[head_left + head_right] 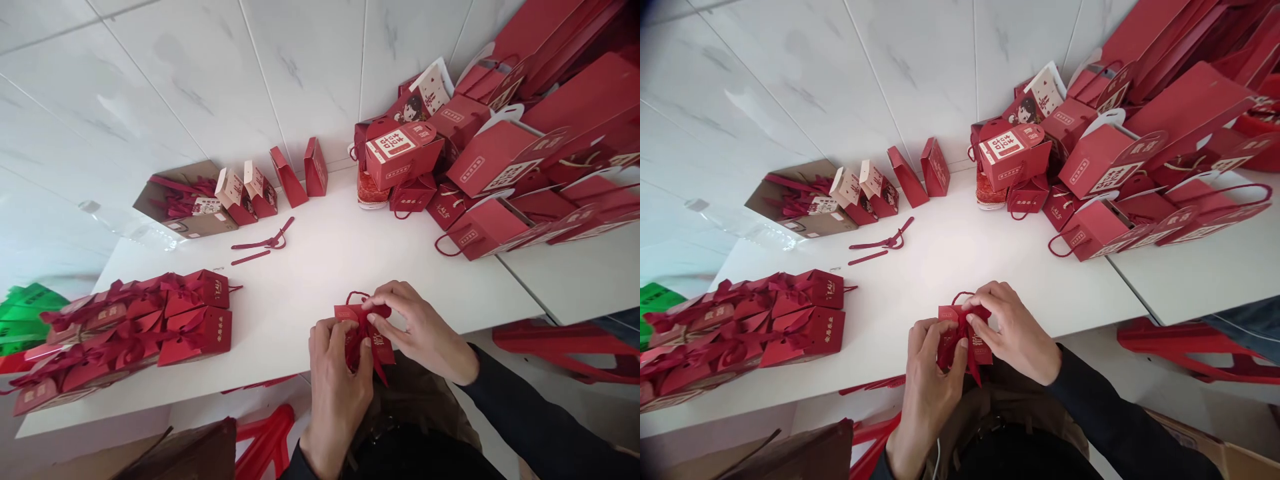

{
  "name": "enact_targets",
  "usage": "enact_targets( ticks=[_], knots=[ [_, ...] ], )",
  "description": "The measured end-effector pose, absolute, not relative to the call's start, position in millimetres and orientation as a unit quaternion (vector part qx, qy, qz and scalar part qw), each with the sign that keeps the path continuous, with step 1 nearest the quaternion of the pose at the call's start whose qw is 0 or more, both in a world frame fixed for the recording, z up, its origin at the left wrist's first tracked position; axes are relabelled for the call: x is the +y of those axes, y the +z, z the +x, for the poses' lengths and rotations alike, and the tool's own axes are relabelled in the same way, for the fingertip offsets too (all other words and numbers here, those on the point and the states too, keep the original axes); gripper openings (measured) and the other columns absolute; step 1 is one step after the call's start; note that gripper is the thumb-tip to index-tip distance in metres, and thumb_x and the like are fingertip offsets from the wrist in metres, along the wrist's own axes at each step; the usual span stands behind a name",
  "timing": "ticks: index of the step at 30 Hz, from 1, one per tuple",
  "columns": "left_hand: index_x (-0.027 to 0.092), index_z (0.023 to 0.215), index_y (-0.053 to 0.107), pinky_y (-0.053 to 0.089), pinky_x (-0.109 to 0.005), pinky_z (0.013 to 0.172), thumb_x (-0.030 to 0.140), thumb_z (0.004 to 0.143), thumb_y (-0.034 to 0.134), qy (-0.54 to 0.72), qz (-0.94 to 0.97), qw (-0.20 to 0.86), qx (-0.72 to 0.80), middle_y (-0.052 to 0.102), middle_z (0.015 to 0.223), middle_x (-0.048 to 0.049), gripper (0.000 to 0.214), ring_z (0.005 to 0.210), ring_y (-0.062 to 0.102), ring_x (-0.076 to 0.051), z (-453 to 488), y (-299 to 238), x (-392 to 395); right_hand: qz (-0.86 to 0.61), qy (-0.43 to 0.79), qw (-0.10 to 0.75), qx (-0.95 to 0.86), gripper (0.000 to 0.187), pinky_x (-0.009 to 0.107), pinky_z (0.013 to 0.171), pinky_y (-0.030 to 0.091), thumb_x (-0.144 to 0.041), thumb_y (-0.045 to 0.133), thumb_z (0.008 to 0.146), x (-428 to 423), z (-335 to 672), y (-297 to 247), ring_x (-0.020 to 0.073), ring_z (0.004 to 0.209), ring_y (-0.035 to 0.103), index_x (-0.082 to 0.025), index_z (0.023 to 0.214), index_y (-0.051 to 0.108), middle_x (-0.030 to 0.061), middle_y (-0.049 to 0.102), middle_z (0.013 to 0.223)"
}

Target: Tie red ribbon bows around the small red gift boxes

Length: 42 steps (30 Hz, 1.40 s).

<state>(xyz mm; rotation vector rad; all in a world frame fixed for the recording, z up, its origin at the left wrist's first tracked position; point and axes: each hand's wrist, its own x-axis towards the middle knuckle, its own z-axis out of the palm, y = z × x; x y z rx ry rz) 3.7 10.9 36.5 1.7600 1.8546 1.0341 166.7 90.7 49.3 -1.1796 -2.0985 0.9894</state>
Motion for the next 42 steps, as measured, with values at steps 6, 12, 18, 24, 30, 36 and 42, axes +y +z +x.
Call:
enact_targets(
  ticks=[6, 12, 18, 24, 30, 36, 42],
  knots=[
    [0.025, 0.097, 0.062, 0.050, -0.035, 0.078, 0.004, 0.091, 0.056, 0.375, 0.632, 0.185, 0.653, 0.062, 0.098, -0.0035, 0.022, 0.091, 0.058, -0.022, 4.4, 33.6, 12.2, -0.454, 0.357, 0.279, -0.767, 0.013, 0.044, 0.086, 0.053, -0.023, 0.050, 0.102, 89.2, 167.3, 44.6, 0.0249, 0.098, 0.063, -0.025, 0.097, 0.062, 0.0071, 0.065, 0.100],
    [0.024, 0.106, 0.061, 0.048, -0.038, 0.079, 0.008, 0.091, 0.060, 0.365, 0.638, 0.186, 0.652, 0.065, 0.097, -0.0035, 0.022, 0.089, 0.057, -0.023, 2.5, 36.0, 12.6, -0.452, 0.357, 0.285, -0.766, 0.011, 0.041, 0.085, 0.053, -0.025, 0.050, 0.103, 90.1, 168.2, 44.0, 0.0241, 0.099, 0.065, -0.026, 0.099, 0.060, 0.0056, 0.068, 0.101],
    [0.023, 0.097, 0.061, 0.046, -0.037, 0.078, 0.008, 0.092, 0.057, 0.358, 0.633, 0.200, 0.656, 0.063, 0.093, -0.0031, 0.016, 0.087, 0.055, -0.022, 1.9, 37.1, 11.2, -0.450, 0.360, 0.291, -0.764, 0.011, 0.038, 0.080, 0.054, -0.026, 0.049, 0.104, 89.8, 167.4, 43.8, 0.0231, 0.096, 0.066, -0.026, 0.100, 0.059, 0.0048, 0.069, 0.099],
    [0.024, 0.101, 0.063, 0.044, -0.038, 0.079, 0.015, 0.093, 0.062, 0.358, 0.624, 0.187, 0.669, 0.065, 0.091, -0.0026, 0.012, 0.085, 0.056, -0.023, 9.2, 40.1, 20.0, -0.420, 0.360, 0.303, -0.776, 0.010, 0.039, 0.091, 0.053, -0.025, 0.050, 0.103, 87.9, 167.0, 46.7, 0.0227, 0.103, 0.064, -0.026, 0.101, 0.060, 0.0052, 0.067, 0.103],
    [0.022, 0.083, 0.059, 0.044, -0.035, 0.071, 0.010, 0.090, 0.059, 0.366, 0.597, 0.182, 0.691, 0.061, 0.080, -0.0021, 0.014, 0.077, 0.054, -0.022, 12.4, 34.0, 25.9, -0.449, 0.353, 0.291, -0.767, 0.011, 0.041, 0.087, 0.056, -0.029, 0.050, 0.103, 88.4, 170.1, 44.0, 0.0249, 0.106, 0.066, -0.027, 0.107, 0.060, 0.0072, 0.069, 0.111],
    [0.024, 0.087, 0.060, 0.045, -0.038, 0.073, 0.011, 0.089, 0.060, 0.363, 0.595, 0.174, 0.696, 0.062, 0.084, -0.0026, 0.012, 0.079, 0.055, -0.023, 13.0, 29.9, 23.2, -0.487, 0.363, 0.256, -0.752, 0.014, 0.038, 0.073, 0.059, -0.035, 0.055, 0.100, 90.7, 174.8, 43.3, 0.0239, 0.089, 0.069, -0.026, 0.101, 0.066, 0.0060, 0.074, 0.100],
    [0.023, 0.092, 0.057, 0.047, -0.039, 0.072, 0.010, 0.088, 0.058, 0.364, 0.592, 0.159, 0.701, 0.060, 0.086, -0.0033, 0.013, 0.080, 0.055, -0.024, 10.9, 31.0, 20.2, -0.494, 0.370, 0.246, -0.747, 0.020, 0.037, 0.072, 0.058, -0.038, 0.053, 0.102, 93.1, 174.2, 42.8, 0.0232, 0.086, 0.069, -0.026, 0.094, 0.066, 0.0053, 0.075, 0.097]
  ],
)
